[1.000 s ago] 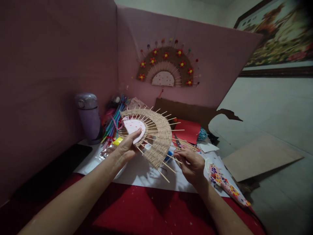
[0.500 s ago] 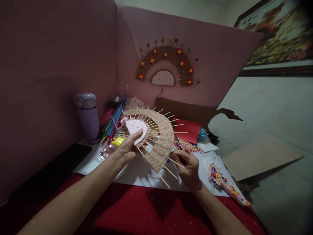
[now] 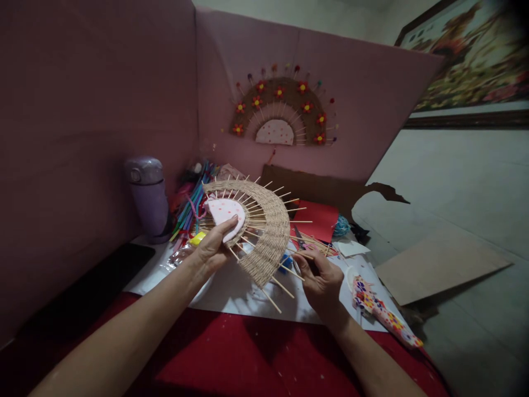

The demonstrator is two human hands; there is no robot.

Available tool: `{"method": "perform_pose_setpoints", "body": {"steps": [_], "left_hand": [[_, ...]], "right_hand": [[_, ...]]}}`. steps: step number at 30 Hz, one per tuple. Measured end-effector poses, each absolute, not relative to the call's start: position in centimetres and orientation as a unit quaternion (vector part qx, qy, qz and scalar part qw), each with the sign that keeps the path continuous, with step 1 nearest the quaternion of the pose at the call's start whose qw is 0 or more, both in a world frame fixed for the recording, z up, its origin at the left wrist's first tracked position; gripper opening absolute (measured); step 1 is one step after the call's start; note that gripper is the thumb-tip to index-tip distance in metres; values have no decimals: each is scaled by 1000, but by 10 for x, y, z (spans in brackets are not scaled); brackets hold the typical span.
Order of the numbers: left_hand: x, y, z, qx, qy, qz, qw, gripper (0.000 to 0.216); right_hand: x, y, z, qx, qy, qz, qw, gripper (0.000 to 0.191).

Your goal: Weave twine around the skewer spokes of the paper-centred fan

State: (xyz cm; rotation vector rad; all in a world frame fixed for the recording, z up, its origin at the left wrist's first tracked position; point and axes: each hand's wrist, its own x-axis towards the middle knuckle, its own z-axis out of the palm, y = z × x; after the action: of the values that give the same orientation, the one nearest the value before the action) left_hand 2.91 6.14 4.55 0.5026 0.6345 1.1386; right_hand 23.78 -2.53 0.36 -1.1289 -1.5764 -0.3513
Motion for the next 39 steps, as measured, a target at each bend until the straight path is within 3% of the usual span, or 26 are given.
{"method": "perform_pose_setpoints", "body": {"steps": [16, 30, 39], "left_hand": [[27, 60, 51, 231, 314, 514, 764, 19], [28, 58, 53, 229, 314, 509, 768, 17], [28, 58, 53, 210, 307, 510, 776, 25]], "right_hand": [[244, -26, 15, -434, -646, -280, 562, 14], [248, -22, 11, -507, -602, -165, 595, 6], [248, -22, 11, -486, -618, -214, 580, 4]]}}
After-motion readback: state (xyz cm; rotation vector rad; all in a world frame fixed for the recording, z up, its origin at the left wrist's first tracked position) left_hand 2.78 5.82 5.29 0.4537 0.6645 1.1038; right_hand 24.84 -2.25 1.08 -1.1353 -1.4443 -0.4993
